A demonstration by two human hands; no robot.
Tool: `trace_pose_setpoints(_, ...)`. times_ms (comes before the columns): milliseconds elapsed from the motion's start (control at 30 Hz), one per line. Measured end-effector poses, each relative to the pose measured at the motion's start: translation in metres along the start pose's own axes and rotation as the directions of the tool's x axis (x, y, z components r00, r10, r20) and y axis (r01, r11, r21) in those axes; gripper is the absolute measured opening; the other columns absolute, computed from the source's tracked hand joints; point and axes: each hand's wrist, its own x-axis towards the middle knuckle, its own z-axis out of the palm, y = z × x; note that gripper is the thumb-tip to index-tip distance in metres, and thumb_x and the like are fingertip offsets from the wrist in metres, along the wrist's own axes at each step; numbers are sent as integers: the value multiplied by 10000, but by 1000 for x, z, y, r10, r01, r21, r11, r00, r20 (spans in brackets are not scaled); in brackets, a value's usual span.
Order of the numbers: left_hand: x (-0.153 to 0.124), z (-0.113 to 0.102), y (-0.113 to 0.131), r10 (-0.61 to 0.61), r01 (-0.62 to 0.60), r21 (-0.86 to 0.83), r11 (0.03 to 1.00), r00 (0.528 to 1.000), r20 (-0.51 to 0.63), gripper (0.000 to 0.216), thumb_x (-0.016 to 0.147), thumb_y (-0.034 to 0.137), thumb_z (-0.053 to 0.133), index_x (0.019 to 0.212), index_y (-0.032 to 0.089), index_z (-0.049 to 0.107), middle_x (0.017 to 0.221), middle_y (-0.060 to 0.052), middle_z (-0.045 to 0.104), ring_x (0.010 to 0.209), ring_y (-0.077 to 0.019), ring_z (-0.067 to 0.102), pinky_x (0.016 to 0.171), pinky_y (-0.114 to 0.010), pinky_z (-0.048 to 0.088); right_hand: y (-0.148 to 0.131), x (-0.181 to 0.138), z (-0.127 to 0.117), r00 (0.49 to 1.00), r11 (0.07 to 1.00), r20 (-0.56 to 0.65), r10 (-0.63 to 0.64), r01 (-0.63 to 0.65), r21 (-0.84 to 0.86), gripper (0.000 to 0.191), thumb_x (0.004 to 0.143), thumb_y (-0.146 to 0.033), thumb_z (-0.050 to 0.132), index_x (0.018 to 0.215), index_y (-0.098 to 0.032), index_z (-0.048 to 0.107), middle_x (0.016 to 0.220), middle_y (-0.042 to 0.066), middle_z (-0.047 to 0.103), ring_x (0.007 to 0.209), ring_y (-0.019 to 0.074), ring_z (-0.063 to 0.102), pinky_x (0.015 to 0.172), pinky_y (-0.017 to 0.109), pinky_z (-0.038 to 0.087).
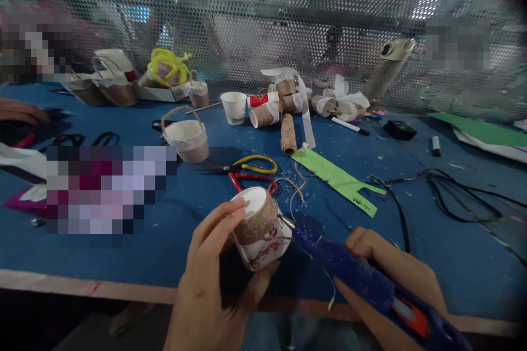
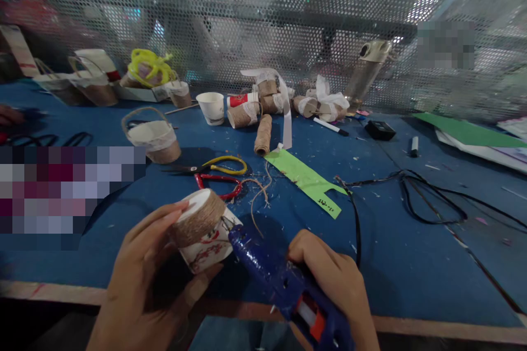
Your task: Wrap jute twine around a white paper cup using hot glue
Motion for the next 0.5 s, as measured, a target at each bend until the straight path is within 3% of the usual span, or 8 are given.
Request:
trace_pose_setpoints(167, 0, 0, -1, 34, -33, -15, 999, 999, 24, 834, 993, 189, 846, 1696, 413, 458, 1665, -21, 550, 1562, -223, 583, 1157, -255, 639, 7, 1, -2, 995, 989, 9, -100, 101, -109, 278, 891, -44, 589, 891, -287, 454, 765, -103, 578, 542, 76, 525, 522, 180, 406)
trace_pose_setpoints(300, -1, 0, -2, 5, -4, -35, 999, 1000, 28, 816, 998, 216, 845, 1690, 412, 458, 1679, -30, 539, 1539, -244, 612, 1114, -271, 674, 10, -1, -5, 992, 979, 48, -114, 121, -163, 265, 864, -35, 554, 854, -283, 460, 721, -96, 604, 512, 80, 545, 527, 187, 429)
trace_pose_setpoints(400, 0, -1, -2, 17, -17, 13, 1000, 999, 51, 773, 1000, 268, 854, 1669, 369, 481, 1666, -52, 549, 1515, -253, 635, 1121, -285, 674, 16, 0, -4, 990, 986, 29, -138, 140, -94, 245, 868, -101, 589, 811, -284, 436, 671, -90, 579, 488, 86, 560, 469, 187, 424)
trace_pose_setpoints(433, 1, -2, -2, 29, -31, 27, 999, 998, 53, 768, 1003, 278, 854, 1667, 362, 479, 1658, -55, 556, 1509, -251, 639, 1125, -285, 671, 17, 2, -3, 969, 969, 40, -244, 245, -17, 238, 853, -131, 609, 808, -284, 433, 646, -98, 548, 448, 76, 536, 413, 182, 381)
trace_pose_setpoints(500, 3, -3, -2, 43, -45, 37, 998, 998, 51, 758, 1013, 273, 842, 1668, 356, 469, 1644, -57, 567, 1511, -241, 637, 1133, -276, 664, 18, 4, -2, 953, 954, 45, -299, 299, 15, 233, 868, -133, 618, 815, -285, 450, 651, -104, 545, 453, 68, 558, 413, 175, 377)
